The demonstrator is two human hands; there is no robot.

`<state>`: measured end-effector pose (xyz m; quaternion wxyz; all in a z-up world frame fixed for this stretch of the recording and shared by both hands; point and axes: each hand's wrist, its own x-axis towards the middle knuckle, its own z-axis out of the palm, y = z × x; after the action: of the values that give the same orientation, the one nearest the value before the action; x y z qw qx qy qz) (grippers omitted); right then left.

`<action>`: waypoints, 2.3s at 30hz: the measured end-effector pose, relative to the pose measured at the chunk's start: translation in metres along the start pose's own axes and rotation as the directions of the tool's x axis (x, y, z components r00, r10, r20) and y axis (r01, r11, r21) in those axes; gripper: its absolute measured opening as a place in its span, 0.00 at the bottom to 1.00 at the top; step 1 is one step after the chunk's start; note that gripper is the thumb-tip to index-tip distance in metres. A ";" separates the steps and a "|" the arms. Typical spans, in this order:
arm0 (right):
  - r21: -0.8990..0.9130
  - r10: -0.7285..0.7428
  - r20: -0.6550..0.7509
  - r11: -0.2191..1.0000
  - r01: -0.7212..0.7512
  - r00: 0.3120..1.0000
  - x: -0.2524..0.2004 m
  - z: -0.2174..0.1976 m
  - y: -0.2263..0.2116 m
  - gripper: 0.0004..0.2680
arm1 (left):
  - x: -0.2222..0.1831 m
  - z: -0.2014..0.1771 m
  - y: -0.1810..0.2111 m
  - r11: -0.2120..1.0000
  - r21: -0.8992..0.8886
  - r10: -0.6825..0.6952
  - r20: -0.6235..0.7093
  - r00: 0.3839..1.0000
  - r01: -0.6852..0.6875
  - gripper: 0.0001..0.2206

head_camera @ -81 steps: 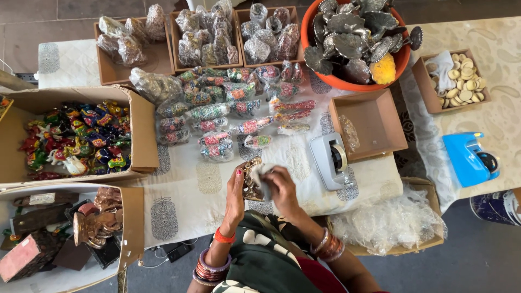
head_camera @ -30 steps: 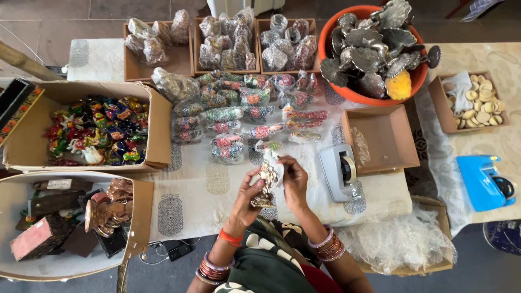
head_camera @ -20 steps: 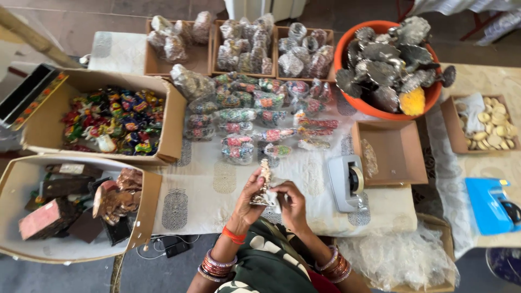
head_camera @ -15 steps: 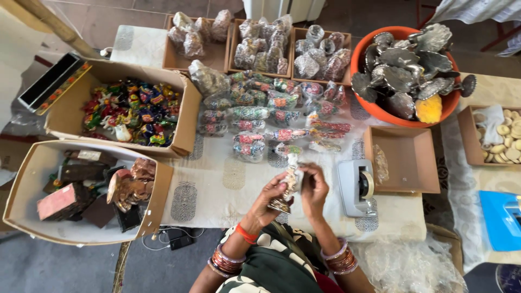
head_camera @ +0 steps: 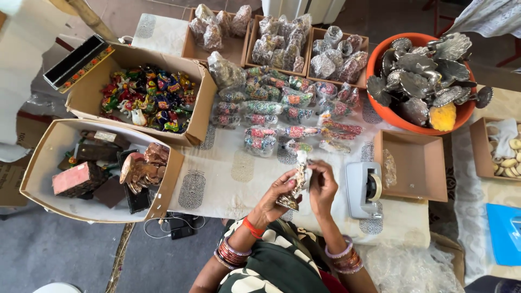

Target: The recorder cleans a small figurine with a cloth and then packages it securely using bubble wrap and tape at a workshop table.

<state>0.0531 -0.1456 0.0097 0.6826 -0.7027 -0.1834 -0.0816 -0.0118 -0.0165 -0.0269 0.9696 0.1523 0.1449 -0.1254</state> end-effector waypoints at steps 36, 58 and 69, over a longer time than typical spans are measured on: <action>-0.211 0.090 0.199 0.976 -0.047 0.976 -0.054 0.005 -0.035 0.10 | 0.004 -0.030 0.012 0.921 0.137 0.359 0.067 0.931 -0.365 0.26; -0.375 -0.244 0.311 0.857 0.354 0.919 -0.050 0.013 -0.016 0.10 | 0.006 -0.004 0.016 0.637 0.453 0.700 -0.003 0.714 -0.623 0.28; -0.326 -0.281 0.363 0.855 0.403 0.889 -0.052 0.019 -0.033 0.09 | 0.004 -0.001 0.018 0.491 0.546 0.757 0.118 0.642 -0.679 0.26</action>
<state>-0.0097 -0.1348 0.0205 0.4657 -0.7843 -0.3888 -0.1297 -0.0031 -0.0006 -0.0243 0.8334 0.4755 0.0925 0.2659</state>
